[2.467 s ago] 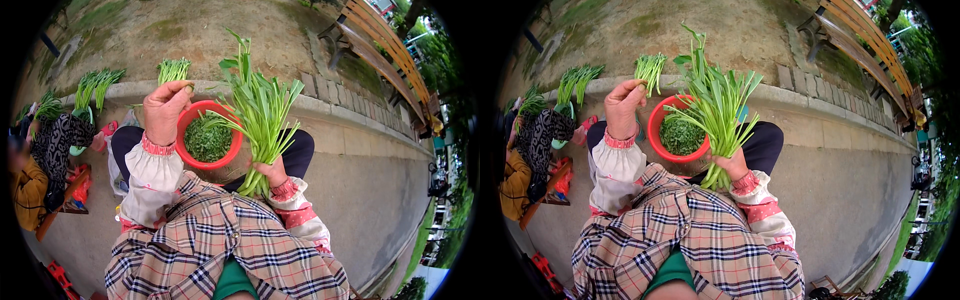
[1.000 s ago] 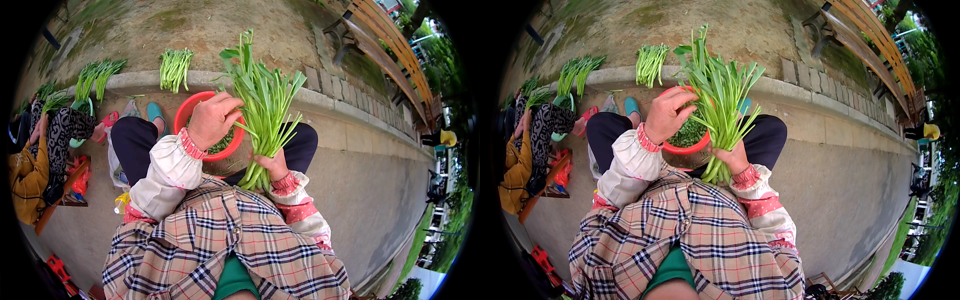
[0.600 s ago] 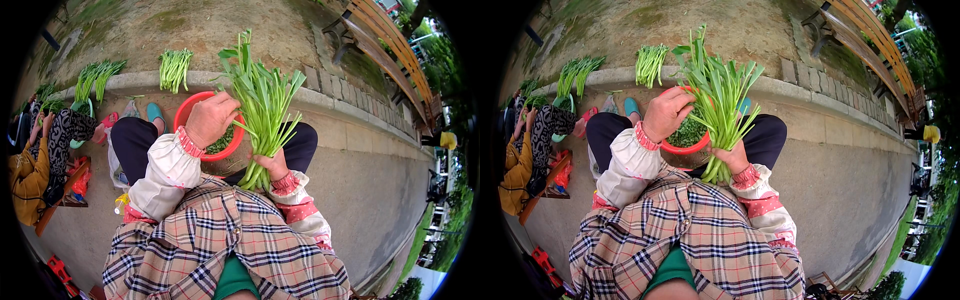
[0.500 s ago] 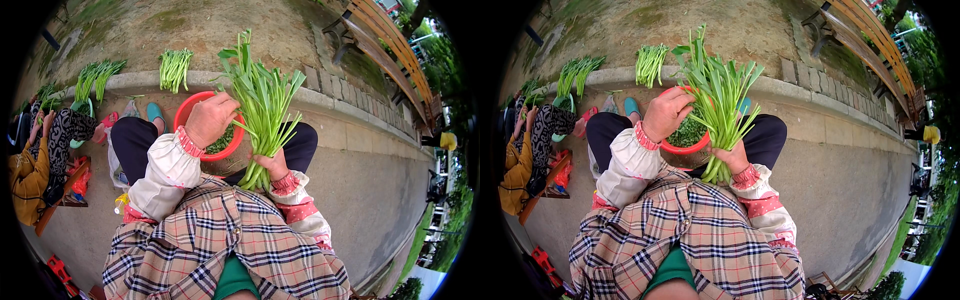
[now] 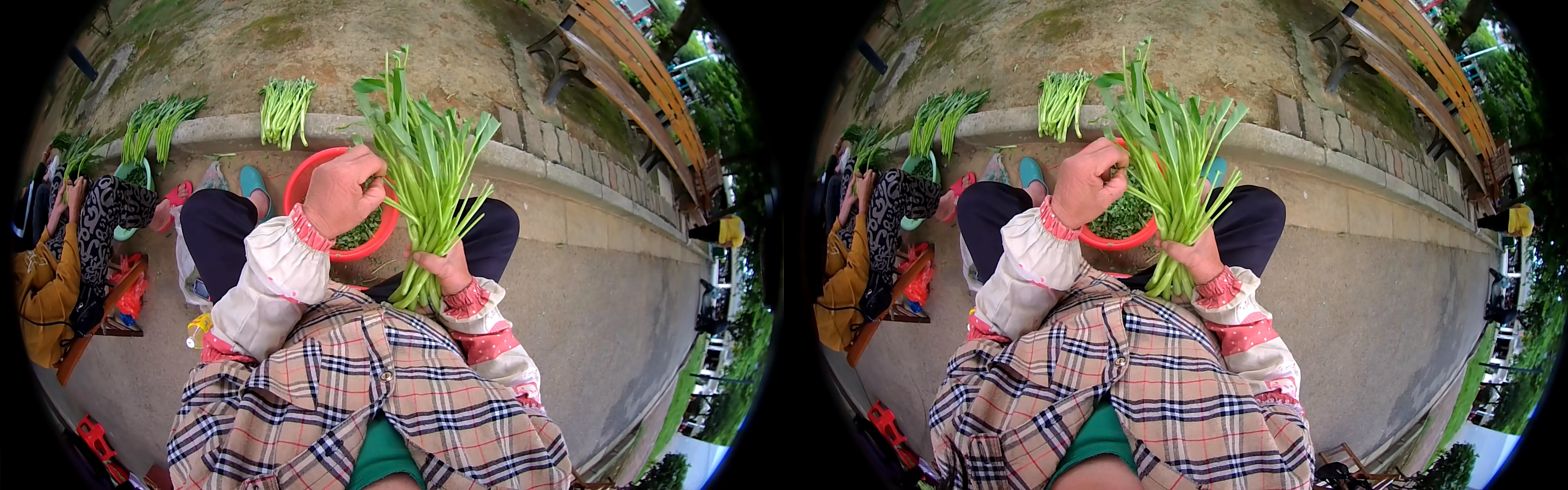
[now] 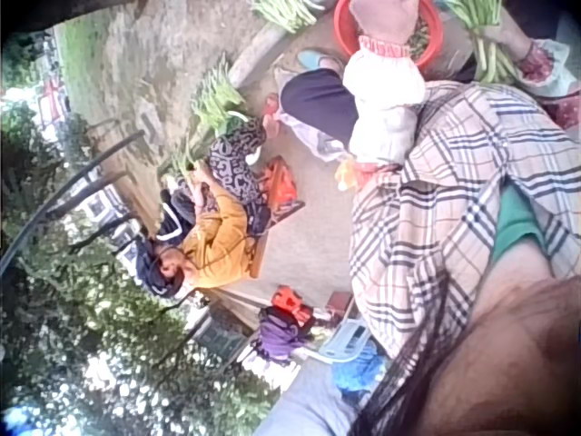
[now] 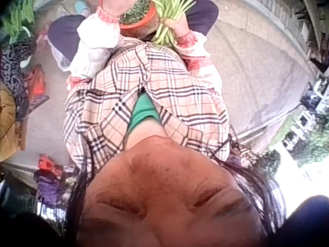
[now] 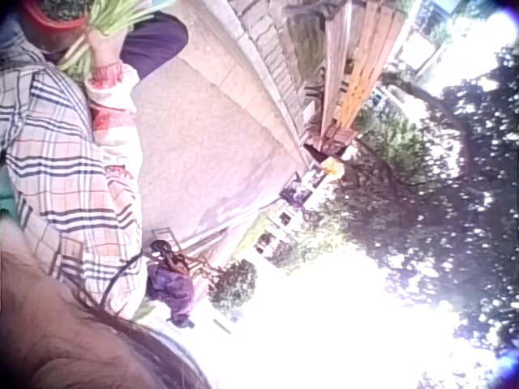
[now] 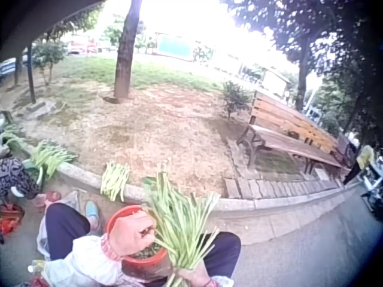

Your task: The person cleans green leafy vegetables by hand, plucking the edible tips and leaves into a red bowl while holding the remaining stems in the other hand.

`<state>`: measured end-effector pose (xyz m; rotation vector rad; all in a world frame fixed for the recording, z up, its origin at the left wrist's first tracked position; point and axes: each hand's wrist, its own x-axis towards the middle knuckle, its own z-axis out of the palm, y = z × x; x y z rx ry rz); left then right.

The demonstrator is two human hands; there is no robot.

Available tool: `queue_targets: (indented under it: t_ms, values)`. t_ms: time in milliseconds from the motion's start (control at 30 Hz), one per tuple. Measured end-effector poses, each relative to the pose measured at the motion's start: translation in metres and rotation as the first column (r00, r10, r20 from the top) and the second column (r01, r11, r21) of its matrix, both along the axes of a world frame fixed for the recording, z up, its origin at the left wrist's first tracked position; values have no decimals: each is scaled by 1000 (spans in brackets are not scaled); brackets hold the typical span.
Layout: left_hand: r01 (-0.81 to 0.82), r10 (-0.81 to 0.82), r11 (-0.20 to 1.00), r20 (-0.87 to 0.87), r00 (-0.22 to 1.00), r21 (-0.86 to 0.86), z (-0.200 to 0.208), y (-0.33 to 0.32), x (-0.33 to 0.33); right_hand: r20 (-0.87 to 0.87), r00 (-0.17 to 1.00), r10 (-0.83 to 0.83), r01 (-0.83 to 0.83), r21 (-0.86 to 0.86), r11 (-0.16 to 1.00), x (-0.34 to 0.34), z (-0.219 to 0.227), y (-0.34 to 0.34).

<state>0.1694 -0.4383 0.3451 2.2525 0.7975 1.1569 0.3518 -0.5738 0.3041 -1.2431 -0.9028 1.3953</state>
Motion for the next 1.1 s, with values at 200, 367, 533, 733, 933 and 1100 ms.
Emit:
queue_targets:
  t_ms: [200, 367, 533, 733, 933, 1100]
  values:
    - [-16, 298, 847, 449, 842, -531, -14, 14, -20, -22, 999, -23, 22, -11, 1000, 0, -6, -2]
    - [77, 393, 695, 467, 792, -715, -50, 16, -48, -85, 995, -57, 55, -24, 998, 4, -13, -4]
    - [61, 304, 626, 316, 899, -778, -98, 11, -41, -111, 992, -65, 59, -54, 997, 3, -8, -4]
    - [15, 214, 674, 215, 953, -739, -92, -5, -39, -156, 985, -70, 72, 12, 997, 1, -6, -2]
    - [84, 159, 759, 309, 938, -646, -35, -36, -35, -99, 995, -23, 24, 3, 1000, 1, -6, -1]
    - [-76, 256, 847, 278, 926, -526, -29, -37, -29, -111, 993, -30, 29, -6, 1000, -2, -4, 0]
